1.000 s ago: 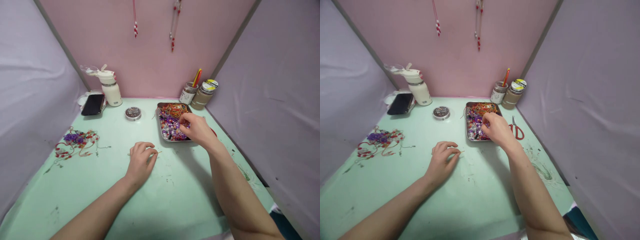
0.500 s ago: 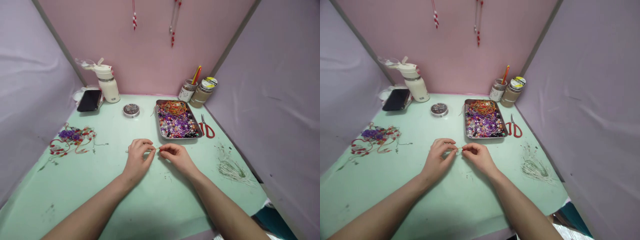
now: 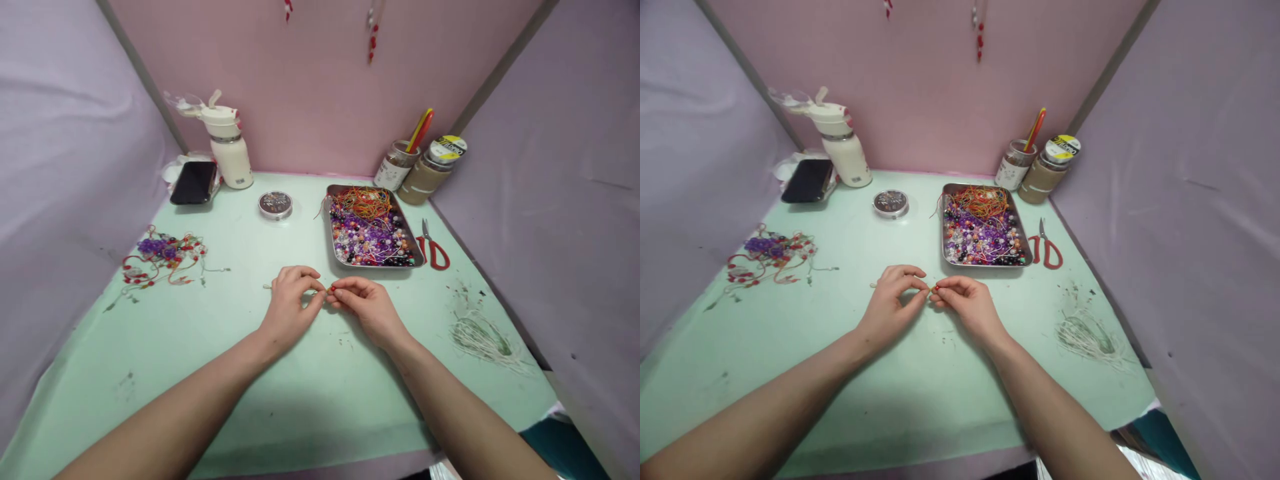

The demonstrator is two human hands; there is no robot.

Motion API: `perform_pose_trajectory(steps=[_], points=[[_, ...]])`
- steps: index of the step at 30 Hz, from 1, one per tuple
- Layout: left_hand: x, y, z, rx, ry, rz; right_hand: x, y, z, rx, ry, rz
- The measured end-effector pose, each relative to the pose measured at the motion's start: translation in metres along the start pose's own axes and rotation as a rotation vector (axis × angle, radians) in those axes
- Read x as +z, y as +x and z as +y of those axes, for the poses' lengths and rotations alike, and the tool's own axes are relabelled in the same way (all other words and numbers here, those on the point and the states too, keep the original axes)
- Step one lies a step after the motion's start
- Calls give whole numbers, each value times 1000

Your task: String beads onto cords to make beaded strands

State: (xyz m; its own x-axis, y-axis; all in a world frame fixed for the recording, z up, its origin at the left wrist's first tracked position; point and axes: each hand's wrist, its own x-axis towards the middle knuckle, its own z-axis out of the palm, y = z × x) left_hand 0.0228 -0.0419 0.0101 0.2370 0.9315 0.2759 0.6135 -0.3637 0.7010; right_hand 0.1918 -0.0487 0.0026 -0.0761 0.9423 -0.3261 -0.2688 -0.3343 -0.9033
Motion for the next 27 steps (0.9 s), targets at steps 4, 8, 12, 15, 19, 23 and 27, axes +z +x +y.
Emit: perform_pose_trajectory(steps=[4, 8, 12, 15, 19, 23, 27], points=[[1, -1, 0, 1, 2, 8, 0, 0, 1, -8, -7, 18], [1, -1, 0, 0, -22, 12, 0, 0, 2, -27, -23, 16], [0, 0, 0, -16, -104, 8, -2, 0, 1, -83, -81, 37], [0, 0, -2, -16, -144, 5, -4, 0, 0, -186, -172, 71], [0, 0, -2, -11, -121, -5, -6, -2, -2, -281, -392, 40], [-1, 0, 0, -18, -122, -16, -7, -2, 0, -367, -525, -12], [-1, 1, 1, -26, -129, -25, -8, -1, 1, -414, -576, -10]])
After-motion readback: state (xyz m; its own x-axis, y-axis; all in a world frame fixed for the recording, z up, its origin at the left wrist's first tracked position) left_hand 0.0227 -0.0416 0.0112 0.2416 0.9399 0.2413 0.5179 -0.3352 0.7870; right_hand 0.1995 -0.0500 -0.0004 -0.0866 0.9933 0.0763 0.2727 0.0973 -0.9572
